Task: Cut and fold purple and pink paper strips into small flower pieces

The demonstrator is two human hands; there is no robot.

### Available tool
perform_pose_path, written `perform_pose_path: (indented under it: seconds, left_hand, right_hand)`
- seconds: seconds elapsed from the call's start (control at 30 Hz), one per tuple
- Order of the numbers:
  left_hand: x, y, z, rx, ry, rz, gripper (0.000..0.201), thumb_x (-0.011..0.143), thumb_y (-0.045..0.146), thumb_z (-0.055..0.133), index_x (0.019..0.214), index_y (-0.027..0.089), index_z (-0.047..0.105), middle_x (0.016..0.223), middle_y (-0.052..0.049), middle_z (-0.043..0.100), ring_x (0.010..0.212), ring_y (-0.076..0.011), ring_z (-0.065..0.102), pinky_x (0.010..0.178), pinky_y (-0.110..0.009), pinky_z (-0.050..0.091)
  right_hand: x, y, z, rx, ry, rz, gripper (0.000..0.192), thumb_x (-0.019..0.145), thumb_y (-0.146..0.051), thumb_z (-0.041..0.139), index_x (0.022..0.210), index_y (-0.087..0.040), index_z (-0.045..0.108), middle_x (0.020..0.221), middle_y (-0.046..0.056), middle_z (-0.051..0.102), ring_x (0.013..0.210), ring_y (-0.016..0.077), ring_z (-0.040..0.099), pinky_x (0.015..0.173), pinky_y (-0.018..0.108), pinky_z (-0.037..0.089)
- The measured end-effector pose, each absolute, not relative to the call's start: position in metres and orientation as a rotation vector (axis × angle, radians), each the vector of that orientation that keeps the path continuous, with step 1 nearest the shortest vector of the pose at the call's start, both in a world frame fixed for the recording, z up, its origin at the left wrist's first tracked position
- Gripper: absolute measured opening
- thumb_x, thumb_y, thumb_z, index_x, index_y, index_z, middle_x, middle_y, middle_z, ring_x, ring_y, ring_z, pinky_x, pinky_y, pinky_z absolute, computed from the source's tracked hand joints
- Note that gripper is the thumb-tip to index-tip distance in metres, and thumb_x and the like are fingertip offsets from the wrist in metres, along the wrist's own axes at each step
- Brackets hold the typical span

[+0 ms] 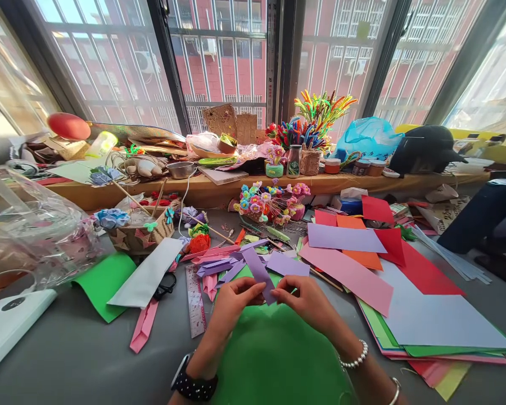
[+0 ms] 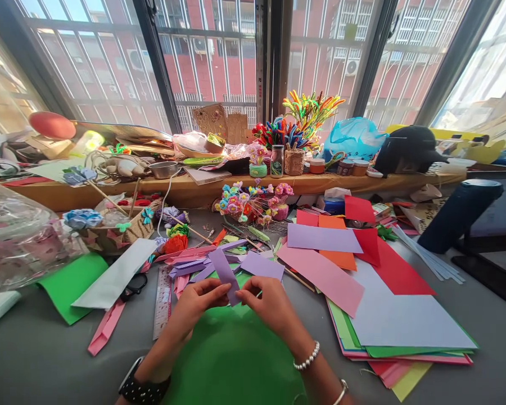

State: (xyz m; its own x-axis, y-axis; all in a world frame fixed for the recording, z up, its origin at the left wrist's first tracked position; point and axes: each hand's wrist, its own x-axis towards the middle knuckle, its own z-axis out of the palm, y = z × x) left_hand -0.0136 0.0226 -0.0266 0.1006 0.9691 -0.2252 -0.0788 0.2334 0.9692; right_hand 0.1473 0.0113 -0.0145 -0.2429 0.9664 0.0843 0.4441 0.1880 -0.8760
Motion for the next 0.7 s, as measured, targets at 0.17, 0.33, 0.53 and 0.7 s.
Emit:
perform_pose_path:
  seconds: [0.17, 0.33, 0.53, 0.7]
  left_hand:
    - [-0.0122, 0.0215, -0.0255, 1.053, 1.205, 0.972, 0.022, 0.048, 0.033, 0.074, 0.057, 0.014, 0.066, 0.053, 0.002, 0.061, 0.057, -0.0144, 0.059, 0.061, -0.025, 0.050]
    - [-0.0091, 0.0179, -0.0203, 1.084, 1.195, 0.970, 0.020, 0.049, 0.031, 0.073, 0.055, 0.013, 0.066, 0.050, 0.002, 0.059, 0.054, -0.0126, 0.056, 0.058, -0.023, 0.049]
    - [-0.0083, 0.0168, -0.0183, 1.081, 1.170, 0.991, 0.019, 0.051, 0.030, 0.073, 0.058, 0.014, 0.066, 0.052, 0.002, 0.061, 0.054, -0.0124, 0.057, 0.059, -0.022, 0.049]
    - [-0.0104, 0.0196, -0.0213, 0.990, 1.166, 1.055, 0.023, 0.049, 0.031, 0.075, 0.062, 0.014, 0.066, 0.058, 0.001, 0.065, 0.056, -0.0129, 0.060, 0.061, -0.024, 0.049]
  right_hand:
    - [0.1482, 0.0132, -0.0170, -1.316, -1.702, 1.113, 0.021, 0.072, -0.031, 0.055, 0.068, -0.013, 0.065, 0.059, 0.001, 0.061, 0.054, 0.0114, 0.050, 0.049, 0.020, 0.036]
    - [0.1474, 0.0130, -0.0187, -1.336, -1.633, 1.138, 0.019, 0.069, -0.029, 0.058, 0.064, -0.012, 0.063, 0.057, 0.001, 0.059, 0.053, 0.0108, 0.049, 0.049, 0.020, 0.036]
    - [0.1460, 0.0122, -0.0179, -1.377, -1.639, 1.086, 0.019, 0.070, -0.029, 0.057, 0.061, -0.012, 0.061, 0.055, 0.000, 0.057, 0.052, 0.0105, 0.048, 0.048, 0.020, 0.035]
    - [0.1461, 0.0119, -0.0173, -1.379, -1.648, 1.084, 0.017, 0.069, -0.027, 0.058, 0.062, -0.012, 0.061, 0.058, 0.001, 0.059, 0.054, 0.0113, 0.049, 0.050, 0.020, 0.036]
